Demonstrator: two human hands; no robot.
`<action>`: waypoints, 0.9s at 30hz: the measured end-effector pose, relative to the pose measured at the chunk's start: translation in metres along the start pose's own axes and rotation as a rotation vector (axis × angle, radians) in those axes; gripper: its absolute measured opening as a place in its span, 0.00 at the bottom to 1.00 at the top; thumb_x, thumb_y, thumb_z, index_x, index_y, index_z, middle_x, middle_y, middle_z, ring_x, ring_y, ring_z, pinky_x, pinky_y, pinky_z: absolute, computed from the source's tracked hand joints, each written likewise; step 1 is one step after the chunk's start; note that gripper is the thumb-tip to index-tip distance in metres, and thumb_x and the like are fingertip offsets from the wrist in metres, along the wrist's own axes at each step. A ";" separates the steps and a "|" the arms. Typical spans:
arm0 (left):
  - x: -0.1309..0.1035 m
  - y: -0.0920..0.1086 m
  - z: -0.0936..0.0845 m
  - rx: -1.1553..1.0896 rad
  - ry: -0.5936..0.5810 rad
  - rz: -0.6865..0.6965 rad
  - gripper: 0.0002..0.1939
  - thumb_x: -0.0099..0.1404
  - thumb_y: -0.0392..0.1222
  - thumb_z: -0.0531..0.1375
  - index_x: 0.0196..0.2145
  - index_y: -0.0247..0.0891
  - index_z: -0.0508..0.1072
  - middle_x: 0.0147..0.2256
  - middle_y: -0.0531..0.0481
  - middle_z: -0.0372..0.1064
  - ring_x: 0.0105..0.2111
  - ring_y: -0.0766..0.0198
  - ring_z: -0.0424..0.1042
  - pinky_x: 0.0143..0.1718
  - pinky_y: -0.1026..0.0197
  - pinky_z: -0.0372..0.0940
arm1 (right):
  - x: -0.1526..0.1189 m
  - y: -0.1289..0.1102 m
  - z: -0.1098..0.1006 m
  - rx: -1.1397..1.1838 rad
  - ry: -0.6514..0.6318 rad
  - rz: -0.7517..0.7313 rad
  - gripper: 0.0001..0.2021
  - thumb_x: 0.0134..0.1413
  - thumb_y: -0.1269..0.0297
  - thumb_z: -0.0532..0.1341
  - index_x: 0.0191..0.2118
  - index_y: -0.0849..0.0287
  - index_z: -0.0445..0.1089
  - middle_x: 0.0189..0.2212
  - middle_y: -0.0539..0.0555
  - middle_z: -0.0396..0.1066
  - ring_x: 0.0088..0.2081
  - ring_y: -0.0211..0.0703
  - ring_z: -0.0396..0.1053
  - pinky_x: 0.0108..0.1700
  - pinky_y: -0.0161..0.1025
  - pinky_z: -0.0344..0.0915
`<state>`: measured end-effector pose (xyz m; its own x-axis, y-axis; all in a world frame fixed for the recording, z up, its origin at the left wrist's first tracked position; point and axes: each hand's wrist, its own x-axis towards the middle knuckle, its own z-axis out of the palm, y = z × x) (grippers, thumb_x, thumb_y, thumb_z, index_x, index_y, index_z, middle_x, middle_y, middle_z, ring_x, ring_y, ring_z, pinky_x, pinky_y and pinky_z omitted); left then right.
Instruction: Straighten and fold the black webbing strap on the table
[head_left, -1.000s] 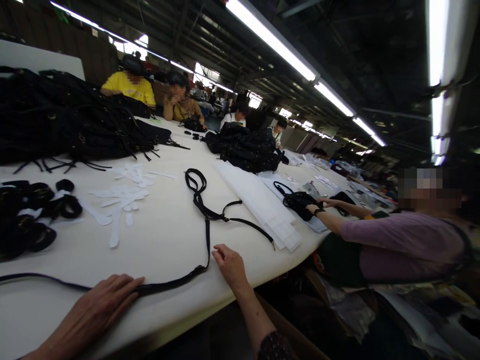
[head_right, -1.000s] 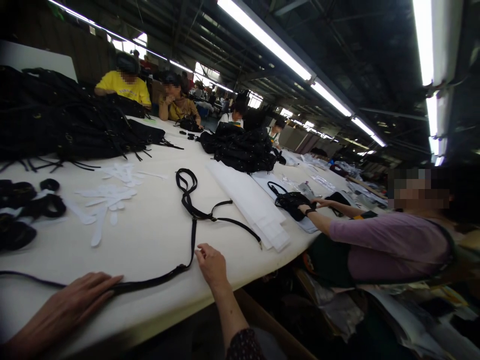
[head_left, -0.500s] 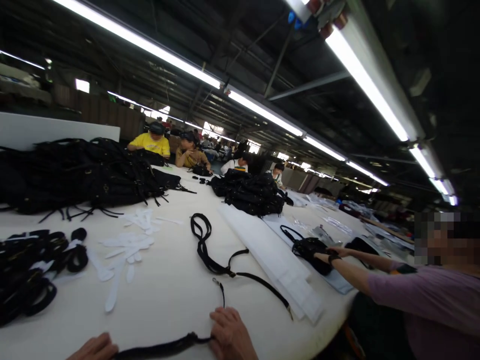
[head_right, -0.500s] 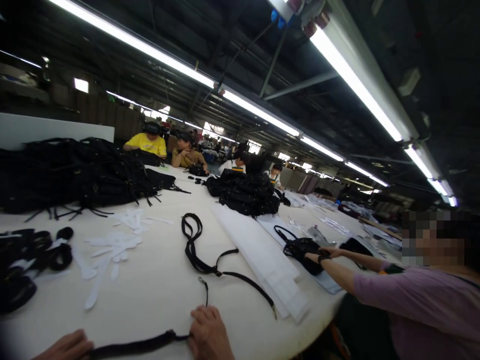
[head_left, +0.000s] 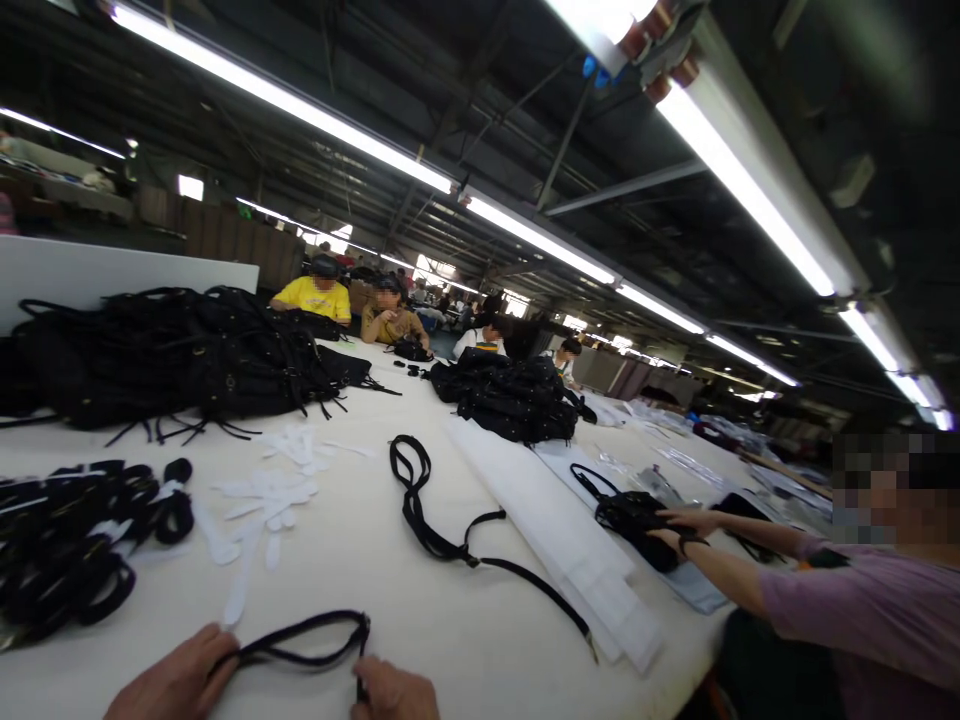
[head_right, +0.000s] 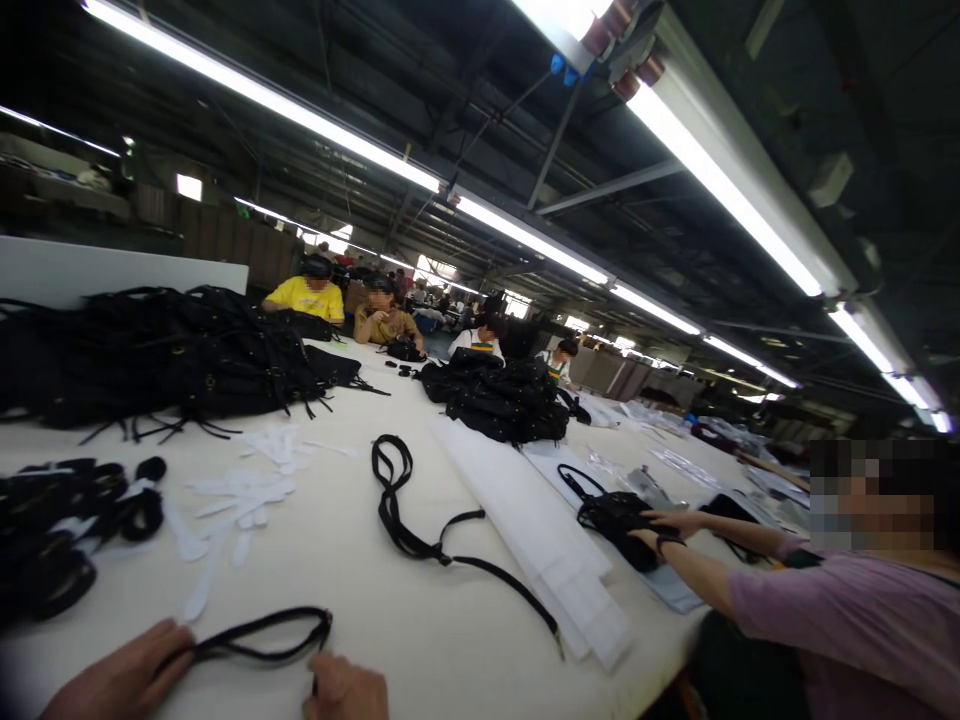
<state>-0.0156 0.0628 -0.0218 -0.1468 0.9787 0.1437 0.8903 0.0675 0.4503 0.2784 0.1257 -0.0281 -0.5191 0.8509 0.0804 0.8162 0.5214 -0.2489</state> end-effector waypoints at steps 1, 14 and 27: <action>0.003 0.003 -0.002 -0.005 -0.027 -0.004 0.15 0.66 0.45 0.49 0.37 0.50 0.76 0.38 0.52 0.76 0.40 0.58 0.77 0.37 0.60 0.71 | 0.002 -0.017 0.001 0.112 0.002 -0.054 0.24 0.44 0.70 0.64 0.50 0.44 0.70 0.38 0.47 0.80 0.37 0.46 0.78 0.40 0.35 0.71; 0.010 0.024 -0.010 0.017 -0.103 0.042 0.15 0.70 0.44 0.47 0.37 0.46 0.73 0.39 0.51 0.72 0.41 0.61 0.73 0.37 0.60 0.62 | 0.004 -0.019 -0.029 0.045 0.081 -0.407 0.08 0.51 0.71 0.60 0.35 0.50 0.72 0.29 0.46 0.77 0.32 0.41 0.74 0.33 0.32 0.66; 0.016 0.021 0.013 -0.035 -0.145 0.043 0.14 0.70 0.46 0.48 0.38 0.49 0.73 0.42 0.51 0.71 0.45 0.60 0.73 0.43 0.59 0.65 | 0.050 0.035 0.033 -0.065 0.730 -0.625 0.10 0.62 0.60 0.59 0.28 0.55 0.66 0.29 0.46 0.74 0.30 0.39 0.67 0.34 0.37 0.57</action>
<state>0.0063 0.0822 -0.0218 -0.0428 0.9984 0.0357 0.8784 0.0206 0.4776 0.2727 0.1846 -0.0643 -0.5970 0.2365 0.7665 0.4693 0.8780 0.0946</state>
